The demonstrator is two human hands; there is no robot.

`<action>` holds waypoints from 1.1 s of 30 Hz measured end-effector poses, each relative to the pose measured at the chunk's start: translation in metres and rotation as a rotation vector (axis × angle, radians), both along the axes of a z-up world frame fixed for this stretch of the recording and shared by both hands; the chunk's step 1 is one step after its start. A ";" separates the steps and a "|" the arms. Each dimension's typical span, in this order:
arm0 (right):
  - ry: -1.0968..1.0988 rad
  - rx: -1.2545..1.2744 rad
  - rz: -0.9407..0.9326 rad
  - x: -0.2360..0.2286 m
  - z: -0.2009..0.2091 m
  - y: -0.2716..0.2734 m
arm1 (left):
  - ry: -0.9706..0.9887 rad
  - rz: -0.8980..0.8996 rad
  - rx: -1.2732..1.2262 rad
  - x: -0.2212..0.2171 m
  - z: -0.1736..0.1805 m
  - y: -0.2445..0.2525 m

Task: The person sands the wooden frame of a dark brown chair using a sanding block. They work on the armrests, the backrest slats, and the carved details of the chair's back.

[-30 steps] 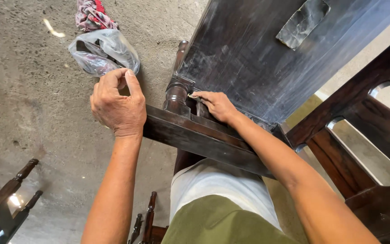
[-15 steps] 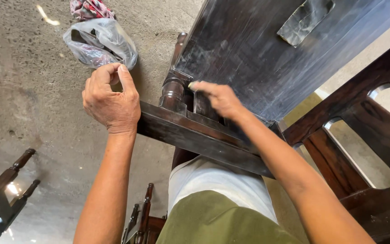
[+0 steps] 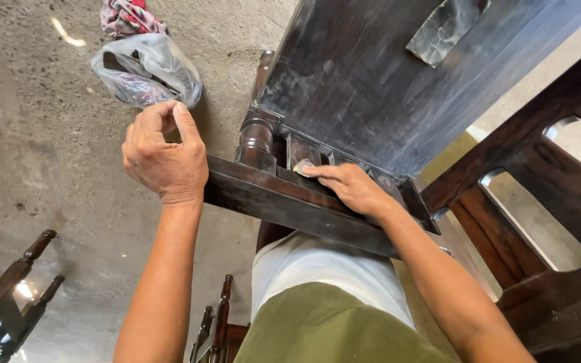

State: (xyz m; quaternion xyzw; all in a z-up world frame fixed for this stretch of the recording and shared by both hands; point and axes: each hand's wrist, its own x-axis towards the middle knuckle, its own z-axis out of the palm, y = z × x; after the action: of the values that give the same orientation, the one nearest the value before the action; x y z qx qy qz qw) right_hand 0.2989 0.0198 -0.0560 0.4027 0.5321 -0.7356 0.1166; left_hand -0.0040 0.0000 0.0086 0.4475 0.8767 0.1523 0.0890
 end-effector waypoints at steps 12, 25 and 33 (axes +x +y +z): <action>0.087 -0.048 -0.016 0.033 0.026 -0.004 | 0.002 0.020 -0.014 -0.001 0.000 0.000; 0.186 -0.254 -0.170 0.064 0.020 -0.002 | 0.008 0.015 0.000 0.000 -0.002 -0.003; 0.213 -0.109 -0.164 0.021 0.043 0.006 | 0.019 -0.021 0.002 0.000 -0.006 -0.005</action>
State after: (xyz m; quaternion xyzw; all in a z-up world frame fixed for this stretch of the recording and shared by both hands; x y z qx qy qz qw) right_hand 0.3194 0.0263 -0.0132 0.3576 0.4661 -0.8090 0.0206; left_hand -0.0044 -0.0052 0.0030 0.4582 0.8726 0.1479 0.0820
